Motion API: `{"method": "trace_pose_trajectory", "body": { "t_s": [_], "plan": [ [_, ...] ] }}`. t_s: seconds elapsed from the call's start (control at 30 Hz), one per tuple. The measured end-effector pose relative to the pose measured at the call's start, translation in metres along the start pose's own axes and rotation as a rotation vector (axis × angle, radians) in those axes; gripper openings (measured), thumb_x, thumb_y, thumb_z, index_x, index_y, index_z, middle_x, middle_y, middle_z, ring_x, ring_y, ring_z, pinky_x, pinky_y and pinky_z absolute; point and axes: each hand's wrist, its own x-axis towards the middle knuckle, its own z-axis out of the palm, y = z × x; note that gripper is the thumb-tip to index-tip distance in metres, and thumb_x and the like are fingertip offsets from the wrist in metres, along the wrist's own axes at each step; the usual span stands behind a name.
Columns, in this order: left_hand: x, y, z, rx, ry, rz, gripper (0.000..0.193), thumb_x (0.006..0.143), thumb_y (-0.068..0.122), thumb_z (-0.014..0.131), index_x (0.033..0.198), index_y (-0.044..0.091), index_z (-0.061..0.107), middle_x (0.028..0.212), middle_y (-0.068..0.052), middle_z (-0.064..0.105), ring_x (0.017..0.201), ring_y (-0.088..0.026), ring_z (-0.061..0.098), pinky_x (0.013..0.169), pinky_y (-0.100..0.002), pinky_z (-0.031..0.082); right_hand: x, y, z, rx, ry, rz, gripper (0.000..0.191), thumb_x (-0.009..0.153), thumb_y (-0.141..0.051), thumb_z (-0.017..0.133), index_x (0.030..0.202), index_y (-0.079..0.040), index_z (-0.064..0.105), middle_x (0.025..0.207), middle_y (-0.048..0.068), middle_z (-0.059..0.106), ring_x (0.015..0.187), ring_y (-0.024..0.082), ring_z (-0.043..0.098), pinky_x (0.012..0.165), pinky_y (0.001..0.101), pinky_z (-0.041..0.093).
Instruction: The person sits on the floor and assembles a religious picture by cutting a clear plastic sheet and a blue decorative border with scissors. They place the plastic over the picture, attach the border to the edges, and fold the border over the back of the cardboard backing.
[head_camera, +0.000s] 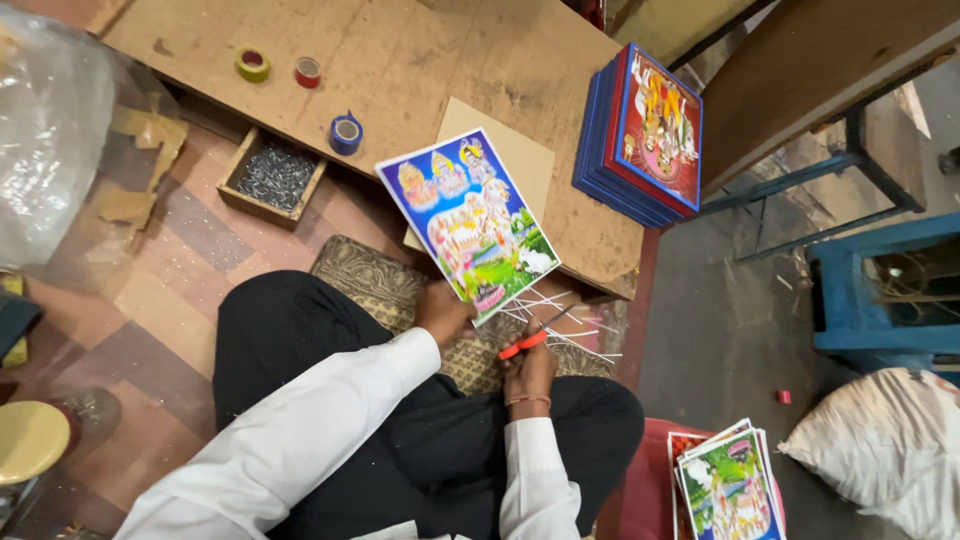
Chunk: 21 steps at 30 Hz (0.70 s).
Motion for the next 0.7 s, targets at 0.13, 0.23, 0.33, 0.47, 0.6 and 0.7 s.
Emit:
{"method": "trace_pose_trajectory", "body": {
  "t_s": [0.13, 0.23, 0.33, 0.47, 0.6, 0.7],
  "plan": [
    [0.017, 0.041, -0.014, 0.570, 0.320, 0.493, 0.028, 0.077, 0.011, 0.074, 0.102, 0.003, 0.066, 0.098, -0.021, 0.075, 0.089, -0.038, 0.073, 0.079, -0.048, 0.058, 0.024, -0.010, 0.009, -0.120, 0.102, 0.050, 0.028, 0.087, -0.029, 0.079, 0.085, -0.007, 0.061, 0.066, 0.009, 0.060, 0.051, 0.022, 0.058, 0.041, 0.0342, 0.040],
    [0.038, 0.072, -0.035, 0.749, 0.319, 0.427, 0.029, 0.082, 0.017, 0.074, 0.107, 0.003, 0.065, 0.106, -0.025, 0.072, 0.101, -0.044, 0.069, 0.086, -0.050, 0.054, 0.037, -0.017, 0.024, -0.367, 0.238, -0.051, 0.030, 0.079, -0.024, 0.085, 0.087, 0.000, 0.068, 0.070, 0.012, 0.065, 0.054, 0.025, 0.060, 0.045, 0.0382, 0.046],
    [0.054, 0.103, -0.063, 0.904, 0.282, 0.383, 0.029, 0.081, 0.010, 0.069, 0.109, 0.004, 0.066, 0.109, -0.027, 0.070, 0.106, -0.047, 0.065, 0.090, -0.052, 0.052, 0.048, -0.030, 0.047, -0.947, 0.392, -0.138, 0.036, 0.079, -0.030, 0.083, 0.088, 0.003, 0.072, 0.079, 0.018, 0.073, 0.063, 0.030, 0.069, 0.054, 0.0419, 0.051],
    [0.058, 0.123, -0.080, 0.995, 0.267, 0.313, 0.027, 0.084, 0.020, 0.072, 0.105, 0.003, 0.069, 0.112, -0.026, 0.070, 0.109, -0.044, 0.066, 0.093, -0.051, 0.052, 0.057, -0.036, 0.064, -1.428, 0.411, -0.297, 0.040, 0.079, -0.038, 0.080, 0.090, 0.000, 0.077, 0.089, 0.023, 0.076, 0.077, 0.037, 0.074, 0.067, 0.0448, 0.057],
    [0.051, 0.110, -0.073, 0.921, 0.376, 0.281, 0.027, 0.081, 0.012, 0.070, 0.107, 0.004, 0.067, 0.110, -0.026, 0.070, 0.106, -0.046, 0.065, 0.090, -0.052, 0.052, 0.069, -0.037, 0.063, -1.320, 0.271, -0.336, 0.036, 0.074, -0.034, 0.081, 0.093, -0.004, 0.078, 0.090, 0.021, 0.077, 0.083, 0.037, 0.076, 0.074, 0.0454, 0.058],
    [0.047, 0.109, -0.070, 0.785, 0.425, 0.245, 0.020, 0.081, 0.009, 0.068, 0.101, 0.005, 0.068, 0.096, -0.024, 0.073, 0.085, -0.040, 0.071, 0.075, -0.049, 0.057, 0.078, -0.046, 0.060, -1.493, -0.001, -0.237, 0.042, 0.087, -0.041, 0.076, 0.094, 0.000, 0.077, 0.089, 0.026, 0.076, 0.088, 0.038, 0.077, 0.077, 0.0455, 0.059]
  ]
}}
